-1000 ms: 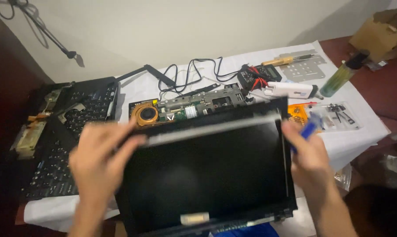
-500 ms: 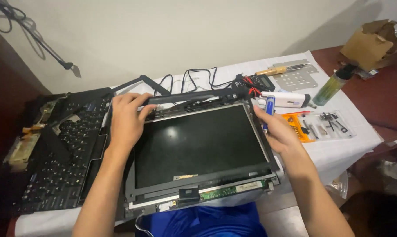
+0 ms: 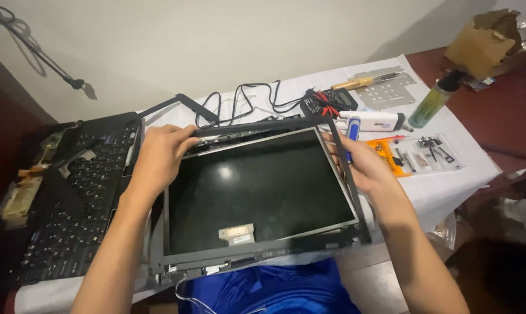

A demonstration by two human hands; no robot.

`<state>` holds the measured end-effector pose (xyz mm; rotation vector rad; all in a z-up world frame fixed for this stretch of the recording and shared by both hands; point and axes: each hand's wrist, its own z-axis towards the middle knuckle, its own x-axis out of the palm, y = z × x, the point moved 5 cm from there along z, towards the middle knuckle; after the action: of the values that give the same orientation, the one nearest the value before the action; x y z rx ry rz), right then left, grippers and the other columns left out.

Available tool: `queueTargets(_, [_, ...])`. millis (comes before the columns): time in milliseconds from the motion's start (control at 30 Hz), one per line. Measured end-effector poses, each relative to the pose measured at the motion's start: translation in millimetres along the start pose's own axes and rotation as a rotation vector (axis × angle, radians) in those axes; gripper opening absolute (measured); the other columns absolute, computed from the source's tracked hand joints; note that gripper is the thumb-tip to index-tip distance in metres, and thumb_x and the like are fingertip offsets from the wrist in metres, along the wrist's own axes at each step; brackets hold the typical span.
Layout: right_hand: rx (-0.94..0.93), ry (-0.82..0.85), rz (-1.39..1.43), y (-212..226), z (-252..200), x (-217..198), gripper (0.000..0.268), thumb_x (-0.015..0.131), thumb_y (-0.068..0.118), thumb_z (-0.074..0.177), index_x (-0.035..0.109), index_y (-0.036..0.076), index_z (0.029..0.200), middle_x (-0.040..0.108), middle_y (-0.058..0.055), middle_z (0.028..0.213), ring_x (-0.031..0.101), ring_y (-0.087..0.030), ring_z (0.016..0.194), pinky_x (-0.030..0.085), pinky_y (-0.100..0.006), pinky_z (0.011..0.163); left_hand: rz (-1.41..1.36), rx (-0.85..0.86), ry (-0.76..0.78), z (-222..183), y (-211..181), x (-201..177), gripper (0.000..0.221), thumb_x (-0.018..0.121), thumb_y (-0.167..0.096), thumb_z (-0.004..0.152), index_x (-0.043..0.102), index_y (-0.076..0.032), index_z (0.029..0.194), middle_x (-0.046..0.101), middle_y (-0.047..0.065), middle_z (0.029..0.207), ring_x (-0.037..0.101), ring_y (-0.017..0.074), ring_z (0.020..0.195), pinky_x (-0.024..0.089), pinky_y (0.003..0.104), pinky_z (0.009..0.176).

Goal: Connecting a laptop display panel to the base unit, including cable management and bezel installation.

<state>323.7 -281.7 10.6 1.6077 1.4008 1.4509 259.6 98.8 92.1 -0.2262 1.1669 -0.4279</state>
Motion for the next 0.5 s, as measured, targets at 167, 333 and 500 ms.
queueTargets(167, [-0.030, 0.011, -0.020, -14, 17, -30, 0.050, 0.068, 0.045, 0.099, 0.068, 0.000, 0.120, 0.073, -0.011, 0.097, 0.076, -0.018, 0.075, 0.064, -0.034, 0.061, -0.154, -0.091, -0.042, 9, 24, -1, 0.030, 0.065, -0.028, 0.106, 0.076, -0.007, 0.125, 0.074, 0.025, 0.106, 0.067, 0.0439, 0.106, 0.053, 0.050, 0.089])
queueTargets(333, [-0.022, -0.015, 0.069, -14, 23, -30, 0.040, 0.063, 0.033, 0.103, 0.066, 0.000, 0.126, 0.069, -0.014, 0.108, 0.074, -0.024, 0.097, 0.064, -0.034, 0.079, 0.062, -0.044, -0.152, 26, 57, 3, 0.031, 0.065, -0.031, 0.109, 0.076, -0.008, 0.127, 0.074, 0.025, 0.102, 0.067, 0.0446, 0.098, 0.054, 0.050, 0.085])
queueTargets(500, [0.057, -0.037, 0.045, 7, -11, 14, 0.039, 0.059, 0.036, 0.106, 0.066, 0.002, 0.125, 0.069, -0.008, 0.106, 0.075, -0.020, 0.095, 0.063, -0.036, 0.082, 0.251, 0.036, -0.136, 23, 49, 21, 0.026, 0.064, -0.037, 0.107, 0.078, -0.022, 0.123, 0.075, 0.014, 0.102, 0.068, 0.0377, 0.100, 0.056, 0.043, 0.088])
